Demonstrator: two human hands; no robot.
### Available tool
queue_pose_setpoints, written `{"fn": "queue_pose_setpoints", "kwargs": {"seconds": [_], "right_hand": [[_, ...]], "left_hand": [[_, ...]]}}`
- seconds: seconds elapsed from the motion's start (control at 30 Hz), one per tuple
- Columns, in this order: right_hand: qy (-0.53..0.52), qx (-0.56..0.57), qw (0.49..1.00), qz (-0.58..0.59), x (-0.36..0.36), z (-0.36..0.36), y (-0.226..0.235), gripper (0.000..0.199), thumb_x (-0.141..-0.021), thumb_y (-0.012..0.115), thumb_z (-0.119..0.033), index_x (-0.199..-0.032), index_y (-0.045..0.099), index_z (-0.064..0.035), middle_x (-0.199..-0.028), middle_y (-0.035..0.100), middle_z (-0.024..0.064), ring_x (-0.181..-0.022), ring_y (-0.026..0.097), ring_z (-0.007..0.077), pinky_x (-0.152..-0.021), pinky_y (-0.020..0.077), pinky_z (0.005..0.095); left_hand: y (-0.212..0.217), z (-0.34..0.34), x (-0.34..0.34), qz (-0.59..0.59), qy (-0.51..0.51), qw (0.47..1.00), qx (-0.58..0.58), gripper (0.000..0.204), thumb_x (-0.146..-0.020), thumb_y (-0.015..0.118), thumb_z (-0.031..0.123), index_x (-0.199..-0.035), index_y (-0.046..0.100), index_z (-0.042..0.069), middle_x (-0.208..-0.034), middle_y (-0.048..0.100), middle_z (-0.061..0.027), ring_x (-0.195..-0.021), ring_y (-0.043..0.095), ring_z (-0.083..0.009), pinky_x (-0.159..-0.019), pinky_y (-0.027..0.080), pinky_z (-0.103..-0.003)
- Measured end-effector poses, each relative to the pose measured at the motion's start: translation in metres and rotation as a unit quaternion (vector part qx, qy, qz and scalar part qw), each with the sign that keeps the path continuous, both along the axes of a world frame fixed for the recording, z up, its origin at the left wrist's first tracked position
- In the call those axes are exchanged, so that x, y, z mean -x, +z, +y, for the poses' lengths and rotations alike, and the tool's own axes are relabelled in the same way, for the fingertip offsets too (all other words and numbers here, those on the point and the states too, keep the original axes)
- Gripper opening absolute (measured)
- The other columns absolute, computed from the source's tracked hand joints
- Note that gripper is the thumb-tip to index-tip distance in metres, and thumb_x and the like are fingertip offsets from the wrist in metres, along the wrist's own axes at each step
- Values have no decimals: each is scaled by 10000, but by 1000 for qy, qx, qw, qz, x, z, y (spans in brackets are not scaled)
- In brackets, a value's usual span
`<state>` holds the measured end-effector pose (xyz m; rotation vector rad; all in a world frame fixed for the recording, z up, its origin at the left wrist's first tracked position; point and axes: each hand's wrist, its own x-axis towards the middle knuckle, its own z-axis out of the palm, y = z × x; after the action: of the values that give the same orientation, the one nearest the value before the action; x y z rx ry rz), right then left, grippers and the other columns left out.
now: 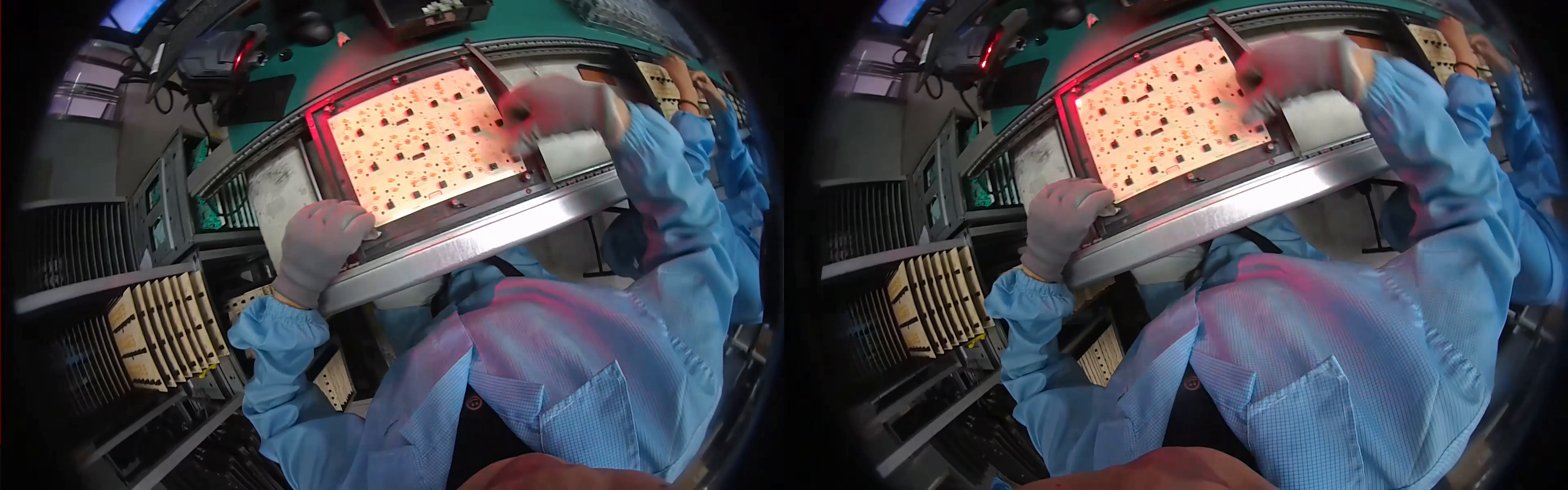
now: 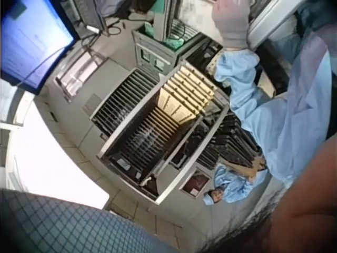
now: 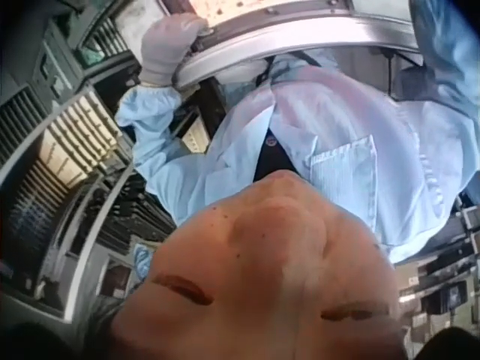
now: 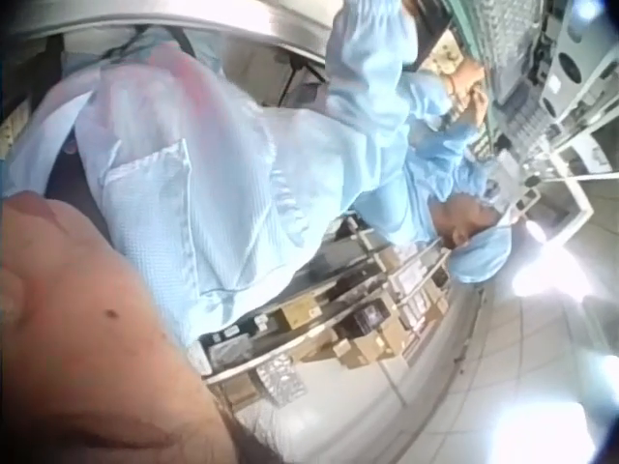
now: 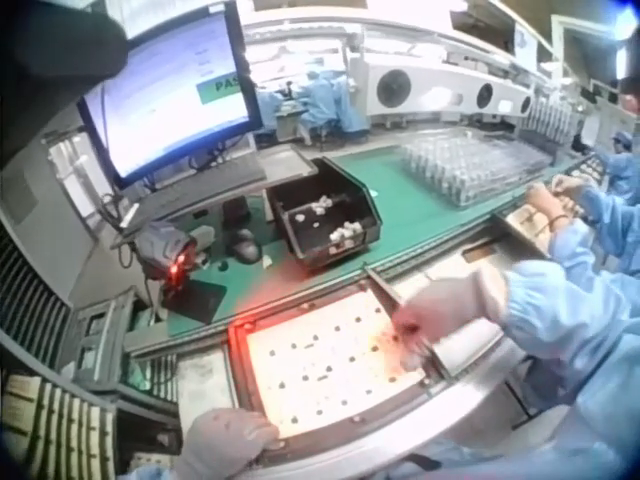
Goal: The recorder is testing printed circuit boards (PCBs) by placing them into a testing fixture on an electronics assembly line and verifying the results on a monitor.
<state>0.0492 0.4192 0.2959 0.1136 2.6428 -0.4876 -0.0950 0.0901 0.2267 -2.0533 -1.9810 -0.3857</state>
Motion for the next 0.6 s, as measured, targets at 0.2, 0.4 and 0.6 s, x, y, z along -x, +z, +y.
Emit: {"fn": "queue_pose_setpoints", "kwargs": {"seconds": [0.2,0.4,0.6], "right_hand": [[222,-137,920,292,-54,8,-43,263,-713,685,-349,-839,591,-137,-767,566,34,-733,572,223,-651,457,377],[347,-161,809,446,-30,28,-36,329,-681,677,-288,-954,599,-122,-842,575,16,-804,592,199,-724,490,346],[47,-187,857,477,110,56,-9,223,-897,549,-214,-1078,599,-94,-954,613,124,-853,609,347,-687,487,421]], "left_hand": [[4,7,11,-28,-23,999,13,179,-691,657,165,-867,638,191,-783,627,29,-728,646,-167,-601,499,-287],[18,13,12,-144,-5,985,92,189,-725,678,188,-911,666,152,-782,638,-28,-749,647,-193,-631,503,-314],[11,87,41,-286,253,909,-167,283,-764,714,297,-887,614,63,-818,613,-128,-797,610,-299,-695,484,-405]]}}
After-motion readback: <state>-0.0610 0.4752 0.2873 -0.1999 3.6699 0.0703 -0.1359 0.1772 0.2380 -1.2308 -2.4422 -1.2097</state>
